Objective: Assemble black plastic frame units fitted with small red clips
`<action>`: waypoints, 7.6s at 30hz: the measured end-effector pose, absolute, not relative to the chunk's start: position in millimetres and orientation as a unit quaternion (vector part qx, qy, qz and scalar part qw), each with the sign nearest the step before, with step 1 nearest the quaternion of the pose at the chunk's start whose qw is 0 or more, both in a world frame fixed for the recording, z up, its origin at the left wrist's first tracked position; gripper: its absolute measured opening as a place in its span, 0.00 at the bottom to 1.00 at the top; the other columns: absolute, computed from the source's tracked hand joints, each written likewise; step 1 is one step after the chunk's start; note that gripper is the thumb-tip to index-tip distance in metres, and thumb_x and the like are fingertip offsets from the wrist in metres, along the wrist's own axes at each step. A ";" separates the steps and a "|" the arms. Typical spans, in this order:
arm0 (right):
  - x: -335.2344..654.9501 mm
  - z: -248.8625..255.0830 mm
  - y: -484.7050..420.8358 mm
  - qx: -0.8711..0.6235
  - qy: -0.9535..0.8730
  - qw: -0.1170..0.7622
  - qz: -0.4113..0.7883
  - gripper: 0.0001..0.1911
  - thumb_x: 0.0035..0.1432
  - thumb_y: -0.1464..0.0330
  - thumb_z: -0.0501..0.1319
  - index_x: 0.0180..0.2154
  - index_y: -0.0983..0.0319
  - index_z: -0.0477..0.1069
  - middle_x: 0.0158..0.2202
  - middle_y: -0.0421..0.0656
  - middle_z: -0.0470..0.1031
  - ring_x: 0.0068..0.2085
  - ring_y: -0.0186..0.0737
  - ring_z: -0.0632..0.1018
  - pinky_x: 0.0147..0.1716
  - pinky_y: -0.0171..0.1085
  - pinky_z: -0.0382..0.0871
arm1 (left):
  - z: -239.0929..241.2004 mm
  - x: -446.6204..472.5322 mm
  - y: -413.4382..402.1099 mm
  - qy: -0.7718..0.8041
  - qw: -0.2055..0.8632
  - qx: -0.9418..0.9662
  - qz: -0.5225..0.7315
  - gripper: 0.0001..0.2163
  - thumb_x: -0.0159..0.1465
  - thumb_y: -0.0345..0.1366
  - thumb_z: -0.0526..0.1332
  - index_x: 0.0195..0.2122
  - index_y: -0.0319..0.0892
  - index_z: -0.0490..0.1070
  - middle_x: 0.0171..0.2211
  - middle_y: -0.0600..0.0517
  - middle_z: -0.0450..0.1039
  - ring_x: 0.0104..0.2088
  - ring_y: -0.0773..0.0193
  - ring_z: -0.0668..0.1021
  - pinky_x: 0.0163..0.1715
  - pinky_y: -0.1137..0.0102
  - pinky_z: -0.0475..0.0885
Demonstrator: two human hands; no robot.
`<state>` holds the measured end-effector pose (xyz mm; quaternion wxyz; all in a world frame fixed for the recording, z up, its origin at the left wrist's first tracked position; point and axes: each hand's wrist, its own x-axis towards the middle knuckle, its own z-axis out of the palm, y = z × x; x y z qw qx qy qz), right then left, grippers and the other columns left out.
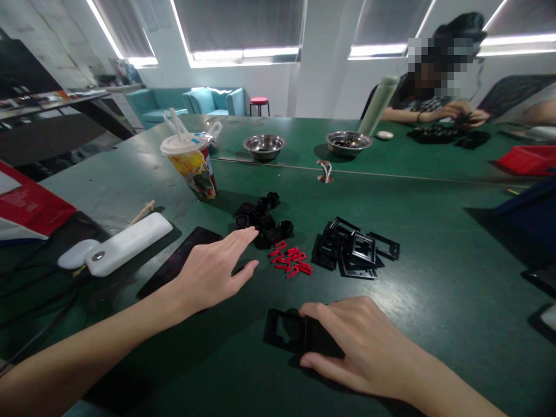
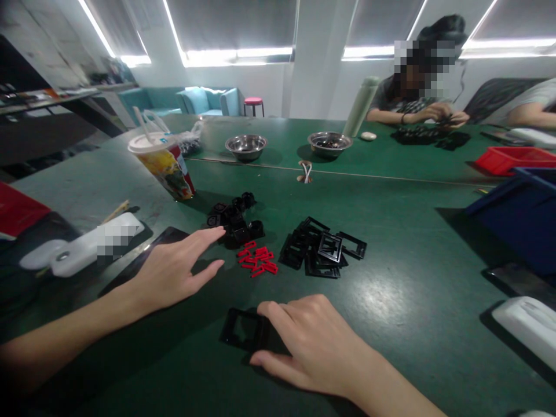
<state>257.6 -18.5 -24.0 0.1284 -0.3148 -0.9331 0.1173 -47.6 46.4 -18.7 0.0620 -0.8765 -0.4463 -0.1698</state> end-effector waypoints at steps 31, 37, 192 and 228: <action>259.8 -23.4 -19.5 -0.321 -0.931 0.121 0.126 0.22 0.76 0.50 0.55 0.54 0.61 0.68 0.32 0.40 0.80 0.28 0.43 0.79 0.30 0.39 0.55 | -13.4 -54.1 48.4 -0.423 0.098 -0.880 -0.195 0.13 0.77 0.31 0.55 0.59 0.40 0.72 0.53 0.47 0.82 0.43 0.57 0.87 0.34 0.69 0.79; 259.5 -24.0 -20.1 -0.322 -0.929 0.126 0.130 0.21 0.76 0.50 0.56 0.54 0.61 0.68 0.32 0.40 0.80 0.28 0.43 0.79 0.30 0.39 0.56 | -16.0 -53.6 51.9 -0.433 0.089 -0.874 -0.203 0.13 0.76 0.31 0.57 0.59 0.41 0.73 0.54 0.46 0.81 0.46 0.57 0.86 0.36 0.69 0.79; 258.5 -22.1 -15.6 -0.312 -0.934 0.135 0.107 0.25 0.78 0.49 0.51 0.55 0.63 0.69 0.31 0.40 0.80 0.27 0.42 0.80 0.29 0.38 0.57 | -5.8 -46.5 36.7 -0.384 -0.072 -0.911 -0.133 0.14 0.72 0.38 0.63 0.57 0.41 0.73 0.49 0.47 0.81 0.47 0.56 0.85 0.45 0.64 0.78; 229.7 -16.8 1.0 -0.391 -0.832 0.328 0.218 0.06 0.72 0.70 0.62 0.44 0.63 0.77 0.20 0.29 0.60 0.18 0.28 0.62 0.22 0.34 0.54 | 0.2 -47.5 38.2 -0.468 -0.110 -0.866 -0.140 0.08 0.71 0.40 0.57 0.43 0.46 0.74 0.38 0.54 0.81 0.37 0.56 0.83 0.33 0.65 0.66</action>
